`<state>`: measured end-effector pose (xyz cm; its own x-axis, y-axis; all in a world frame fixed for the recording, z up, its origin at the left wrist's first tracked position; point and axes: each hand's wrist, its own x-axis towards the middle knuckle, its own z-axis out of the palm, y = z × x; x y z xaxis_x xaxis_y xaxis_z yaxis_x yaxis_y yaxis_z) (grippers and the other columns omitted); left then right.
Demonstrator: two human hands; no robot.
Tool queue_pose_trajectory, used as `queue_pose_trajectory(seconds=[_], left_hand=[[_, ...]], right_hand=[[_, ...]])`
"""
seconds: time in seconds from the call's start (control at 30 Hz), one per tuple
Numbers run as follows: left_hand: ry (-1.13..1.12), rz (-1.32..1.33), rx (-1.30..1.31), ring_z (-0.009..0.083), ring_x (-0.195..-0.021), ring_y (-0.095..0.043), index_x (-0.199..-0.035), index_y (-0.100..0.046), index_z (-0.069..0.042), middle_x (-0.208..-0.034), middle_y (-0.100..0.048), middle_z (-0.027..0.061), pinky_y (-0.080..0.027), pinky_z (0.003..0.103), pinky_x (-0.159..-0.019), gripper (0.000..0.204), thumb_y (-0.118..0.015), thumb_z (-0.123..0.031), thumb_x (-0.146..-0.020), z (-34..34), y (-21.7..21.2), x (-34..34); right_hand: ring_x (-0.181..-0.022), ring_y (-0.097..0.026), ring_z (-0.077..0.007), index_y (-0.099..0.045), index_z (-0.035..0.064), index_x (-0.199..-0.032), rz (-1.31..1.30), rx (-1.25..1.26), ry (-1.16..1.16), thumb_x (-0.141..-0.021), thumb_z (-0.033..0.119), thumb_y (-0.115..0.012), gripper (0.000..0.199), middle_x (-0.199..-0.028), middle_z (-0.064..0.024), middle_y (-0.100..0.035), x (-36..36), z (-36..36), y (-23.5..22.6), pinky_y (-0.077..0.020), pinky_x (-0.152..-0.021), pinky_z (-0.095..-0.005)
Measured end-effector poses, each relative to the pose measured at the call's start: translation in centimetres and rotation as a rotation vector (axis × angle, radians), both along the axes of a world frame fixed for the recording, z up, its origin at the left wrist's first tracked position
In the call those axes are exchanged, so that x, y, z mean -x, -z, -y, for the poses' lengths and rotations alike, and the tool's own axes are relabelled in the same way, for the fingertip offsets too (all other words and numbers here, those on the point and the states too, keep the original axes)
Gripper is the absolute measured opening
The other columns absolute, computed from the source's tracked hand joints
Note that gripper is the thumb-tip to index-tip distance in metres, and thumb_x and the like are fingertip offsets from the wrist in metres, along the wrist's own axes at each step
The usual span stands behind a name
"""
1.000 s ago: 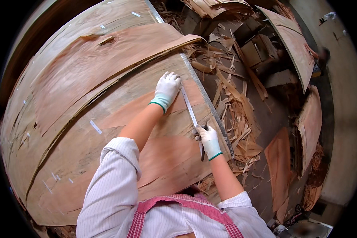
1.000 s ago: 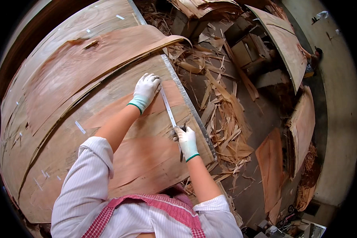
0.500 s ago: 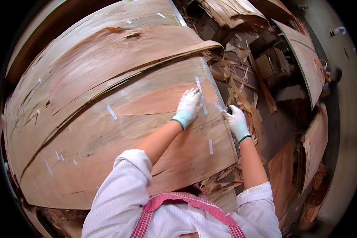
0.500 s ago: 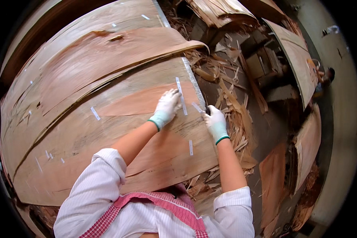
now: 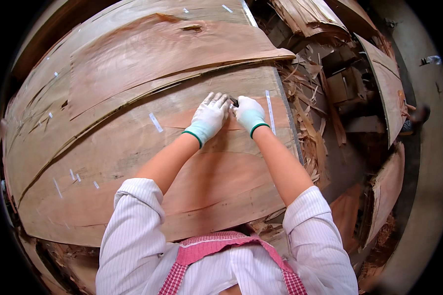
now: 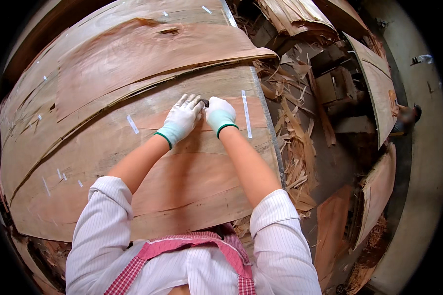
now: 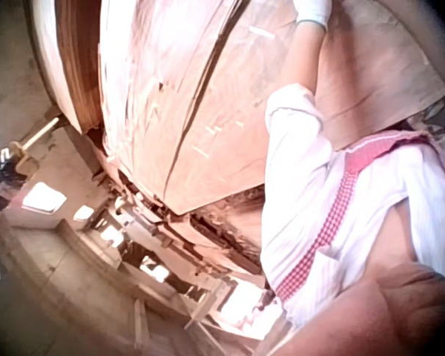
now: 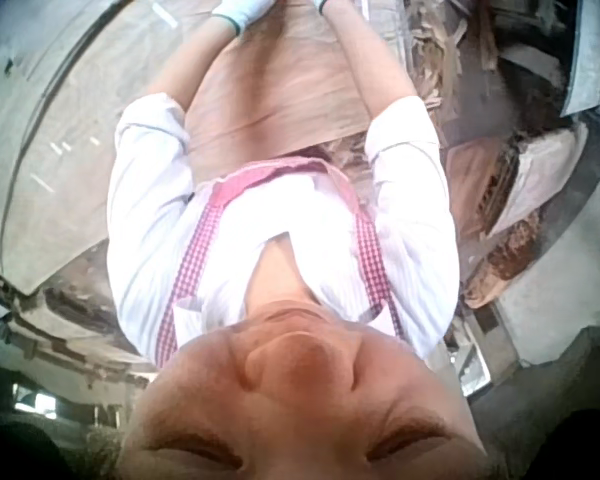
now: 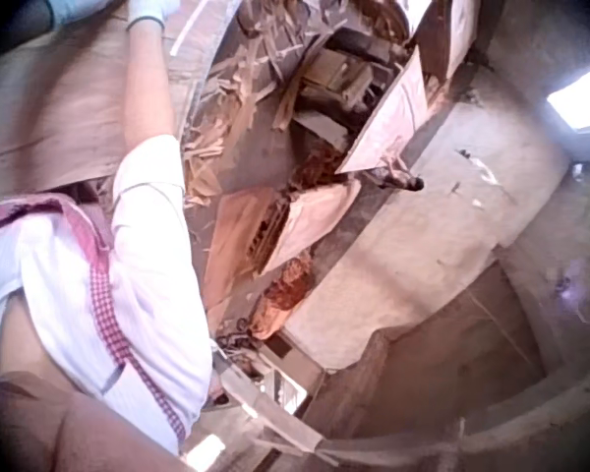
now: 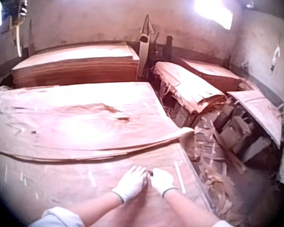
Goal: The person applies thin strips of wood veneer to a large wooden board using a utility knife. They smooth the veneer onto the surface, cut the strips to fit the edges, and peel back sections to adjust the placement. The process involves repeated cutting and smoothing of the veneer material.
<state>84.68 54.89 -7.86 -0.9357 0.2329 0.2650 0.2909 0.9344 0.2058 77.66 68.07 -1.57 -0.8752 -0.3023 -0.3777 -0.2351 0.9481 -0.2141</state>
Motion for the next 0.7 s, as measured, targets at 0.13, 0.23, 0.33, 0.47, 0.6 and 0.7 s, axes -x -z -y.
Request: queue_pose_trajectory(seconds=[0.13,0.23,0.33,0.47,0.6,0.7], left_hand=[[0.005,-0.02,0.034,0.0275,-0.129,-0.045,-0.126,-0.054,-0.002,-0.136,-0.051,0.0143,-0.028,0.041,-0.113,0.04,-0.048,-0.024,-0.093,-0.7,0.4,0.8],[0.022,-0.042,0.053,0.028,-0.13,-0.045,-0.125,-0.055,-0.003,-0.135,-0.052,0.0133,-0.028,0.042,-0.113,0.038,-0.048,-0.023,-0.093,-0.7,0.3,0.7],[-0.025,0.053,-0.162,0.028,-0.13,-0.043,-0.12,-0.058,-0.003,-0.133,-0.054,0.0138,-0.028,0.042,-0.113,0.035,-0.049,-0.021,-0.092,0.2,-0.7,0.4],[0.169,-0.003,-0.33,0.0289,-0.125,-0.048,-0.124,-0.054,-0.006,-0.125,-0.058,0.0125,-0.031,0.043,-0.112,0.043,-0.056,-0.01,-0.081,-3.4,-0.9,-3.7],[0.101,0.048,-0.231,0.0286,-0.127,-0.047,-0.13,-0.048,-0.001,-0.131,-0.054,0.0155,-0.031,0.043,-0.112,0.046,-0.048,-0.007,-0.085,-4.4,-0.4,-6.1],[0.084,0.037,-0.102,0.0295,-0.129,-0.044,-0.133,-0.047,-0.001,-0.136,-0.051,0.0156,-0.027,0.042,-0.114,0.048,-0.048,-0.011,-0.085,-5.0,-0.1,-6.3]], right_hand=[[-0.092,-0.065,-0.0365,-0.067,0.0078,-0.093,-0.078,-0.052,0.065,-0.086,0.033,-0.064,0.026,-0.096,-0.0171,-0.068,0.5,-1.3,0.9,-0.0524,-0.079,-0.0429],[-0.085,-0.067,-0.034,-0.068,0.0079,-0.088,-0.095,-0.078,0.085,-0.085,0.038,-0.066,0.03,-0.09,-0.0165,-0.069,2.3,-4.6,0.6,-0.0529,-0.074,-0.0412],[-0.08,-0.067,-0.0325,-0.069,0.0054,-0.087,0.228,0.208,0.164,-0.08,0.042,-0.071,0.038,-0.087,-0.0169,-0.07,1.8,-6.7,1.3,-0.0521,-0.072,-0.0391],[-0.088,-0.066,-0.0332,-0.069,0.0037,-0.091,0.26,0.296,0.3,-0.08,0.039,-0.07,0.037,-0.092,-0.0172,-0.07,-3.5,-6.9,5.2,-0.052,-0.075,-0.0393],[-0.092,-0.066,-0.0337,-0.069,0.0031,-0.095,0.099,-0.117,0.229,-0.083,0.034,-0.065,0.034,-0.094,-0.0191,-0.069,-4.1,-3.9,0.3,-0.0516,-0.078,-0.0429],[-0.082,-0.067,-0.0338,-0.067,0.002,-0.089,0.058,0.168,0.282,-0.083,0.03,-0.065,0.029,-0.087,-0.0205,-0.068,-5.7,-5.8,2.0,-0.0516,-0.071,-0.0429]])
